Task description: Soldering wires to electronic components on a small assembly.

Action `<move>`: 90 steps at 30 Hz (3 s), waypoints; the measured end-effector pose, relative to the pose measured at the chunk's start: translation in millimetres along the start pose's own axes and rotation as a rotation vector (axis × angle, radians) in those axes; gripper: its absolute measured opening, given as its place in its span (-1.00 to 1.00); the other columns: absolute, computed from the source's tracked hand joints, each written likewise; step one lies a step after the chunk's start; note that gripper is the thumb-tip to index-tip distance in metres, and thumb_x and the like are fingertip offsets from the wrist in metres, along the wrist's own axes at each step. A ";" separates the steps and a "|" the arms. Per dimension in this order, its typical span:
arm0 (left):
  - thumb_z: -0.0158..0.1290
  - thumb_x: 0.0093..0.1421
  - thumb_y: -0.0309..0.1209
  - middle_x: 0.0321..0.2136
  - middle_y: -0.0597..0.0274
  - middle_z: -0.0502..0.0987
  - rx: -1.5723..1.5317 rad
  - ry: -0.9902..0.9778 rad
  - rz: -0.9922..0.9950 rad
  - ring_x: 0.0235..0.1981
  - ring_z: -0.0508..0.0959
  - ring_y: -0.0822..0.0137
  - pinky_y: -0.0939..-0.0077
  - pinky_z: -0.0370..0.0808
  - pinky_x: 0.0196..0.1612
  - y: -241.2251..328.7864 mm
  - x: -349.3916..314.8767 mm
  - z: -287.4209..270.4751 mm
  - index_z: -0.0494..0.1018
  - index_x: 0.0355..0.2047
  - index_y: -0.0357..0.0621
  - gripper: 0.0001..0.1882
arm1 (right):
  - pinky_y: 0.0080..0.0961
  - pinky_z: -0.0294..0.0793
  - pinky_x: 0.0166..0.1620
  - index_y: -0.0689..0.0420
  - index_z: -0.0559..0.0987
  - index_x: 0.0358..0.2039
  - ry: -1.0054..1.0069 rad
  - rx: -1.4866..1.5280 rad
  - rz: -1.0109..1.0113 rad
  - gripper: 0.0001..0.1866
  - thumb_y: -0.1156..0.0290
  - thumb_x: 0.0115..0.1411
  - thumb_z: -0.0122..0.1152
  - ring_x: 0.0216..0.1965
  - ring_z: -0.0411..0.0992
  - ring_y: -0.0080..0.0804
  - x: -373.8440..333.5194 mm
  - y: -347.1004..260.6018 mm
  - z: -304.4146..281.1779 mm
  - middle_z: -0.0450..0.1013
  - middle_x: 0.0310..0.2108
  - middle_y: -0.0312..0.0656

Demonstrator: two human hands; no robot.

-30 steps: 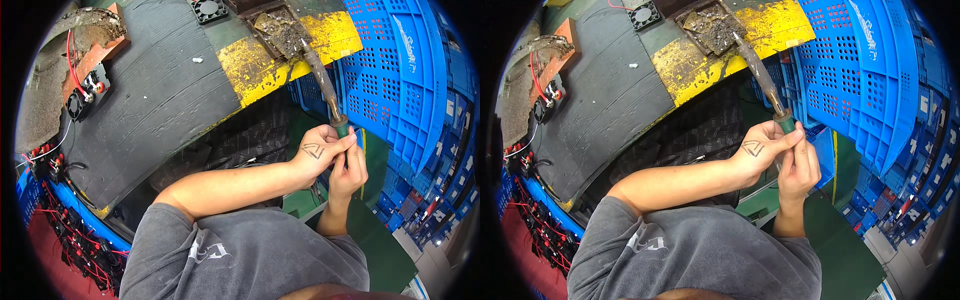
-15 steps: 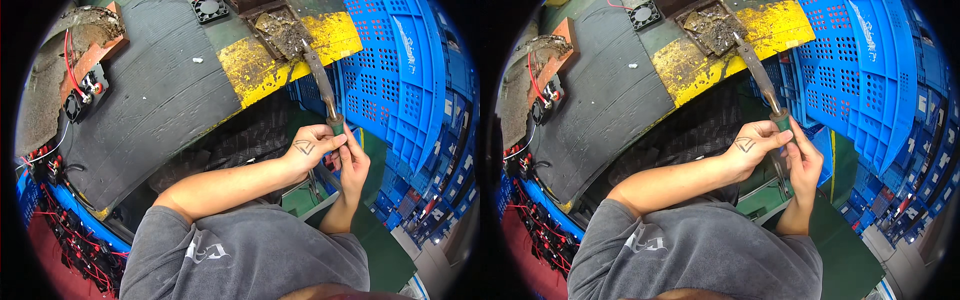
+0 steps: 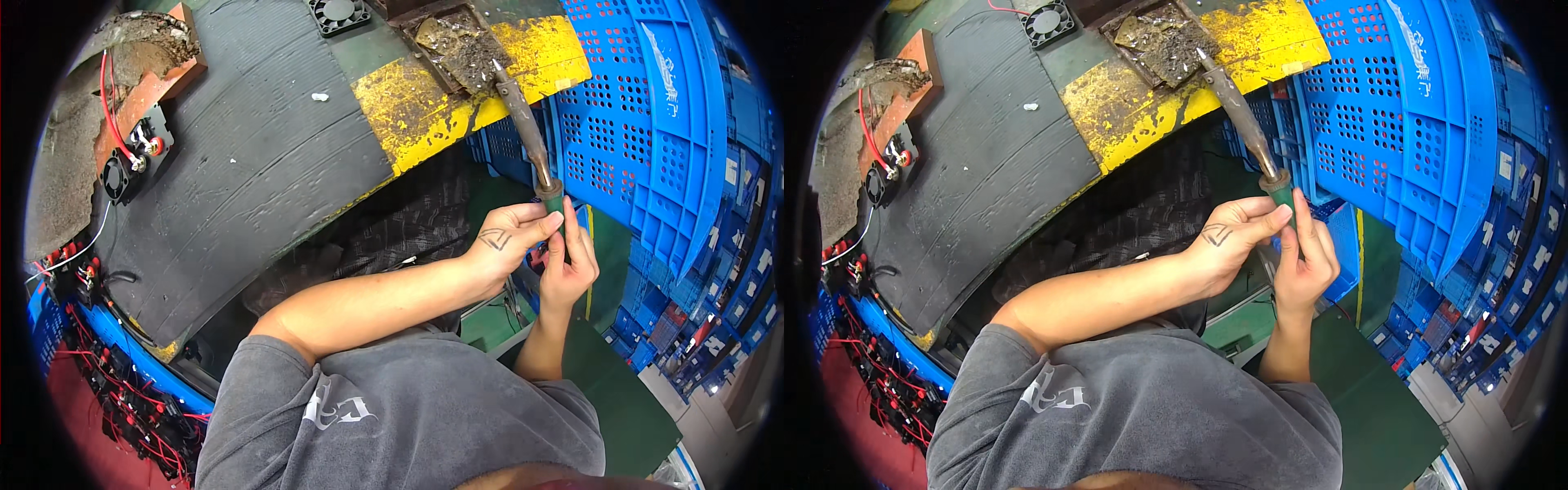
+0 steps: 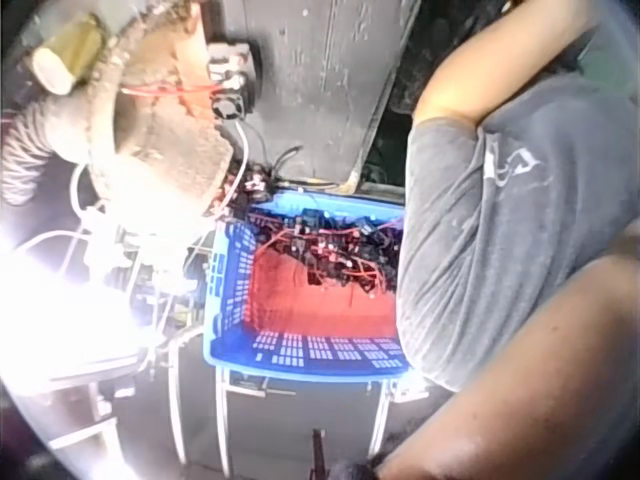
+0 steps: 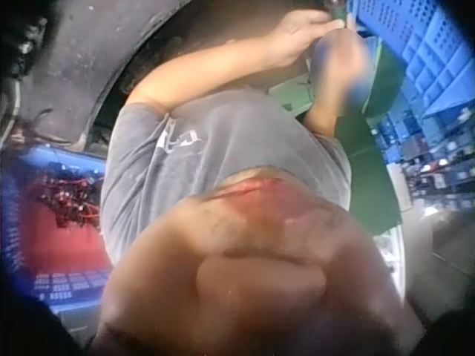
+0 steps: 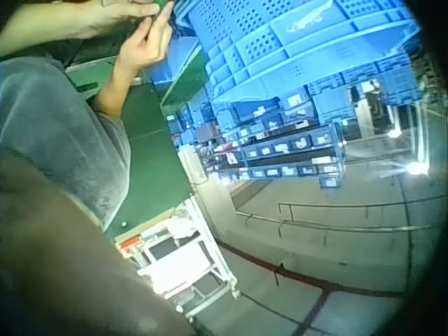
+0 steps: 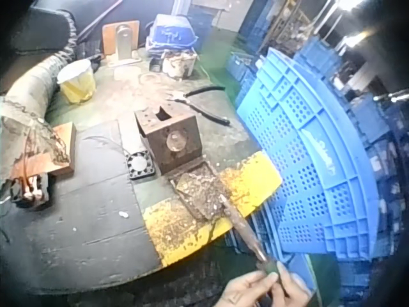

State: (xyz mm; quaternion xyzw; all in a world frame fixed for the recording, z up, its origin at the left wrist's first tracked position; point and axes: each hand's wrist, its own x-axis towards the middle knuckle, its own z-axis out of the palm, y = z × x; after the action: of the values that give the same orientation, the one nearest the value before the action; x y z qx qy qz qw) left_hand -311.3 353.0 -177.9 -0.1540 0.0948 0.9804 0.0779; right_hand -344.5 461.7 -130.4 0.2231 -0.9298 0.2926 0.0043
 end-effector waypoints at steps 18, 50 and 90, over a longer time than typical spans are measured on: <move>0.20 0.21 -0.25 -0.52 0.34 0.53 0.137 0.150 0.024 -0.60 0.42 0.63 0.74 0.31 -0.58 5.3 3.8 8.0 0.51 -0.35 -0.24 -0.73 | -0.57 0.39 -0.41 0.31 0.54 0.03 0.144 -0.067 -0.163 -0.61 0.69 0.15 0.17 -0.49 0.38 -0.51 -2.4 9.7 13.1 0.55 -0.35 -0.11; 0.22 0.19 -0.32 -0.40 0.30 0.56 0.144 0.156 -0.021 -0.34 0.46 0.56 0.62 0.39 -0.23 5.2 -9.0 -2.5 0.54 -0.29 -0.23 -0.78 | -0.51 0.44 -0.27 0.34 0.57 -0.04 0.129 0.058 -0.156 -0.65 0.63 0.13 0.22 -0.40 0.47 -0.32 -12.2 15.4 18.4 0.57 -0.30 -0.04; 0.23 0.17 -0.27 -0.41 0.36 0.54 0.211 0.084 -0.034 -0.40 0.40 0.59 0.66 0.32 -0.31 8.4 -11.4 -4.4 0.56 -0.28 -0.27 -0.72 | -0.47 0.47 -0.28 0.33 0.59 -0.05 0.205 -0.007 -0.173 -0.68 0.57 0.15 0.24 -0.37 0.49 -0.28 -17.4 14.5 18.8 0.55 -0.33 -0.02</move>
State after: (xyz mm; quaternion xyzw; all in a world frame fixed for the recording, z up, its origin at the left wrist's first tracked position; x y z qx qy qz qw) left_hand -300.8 342.5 -177.0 -0.1877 0.1980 0.9562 0.1064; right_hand -332.6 469.2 -156.2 0.2716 -0.9027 0.3092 0.1252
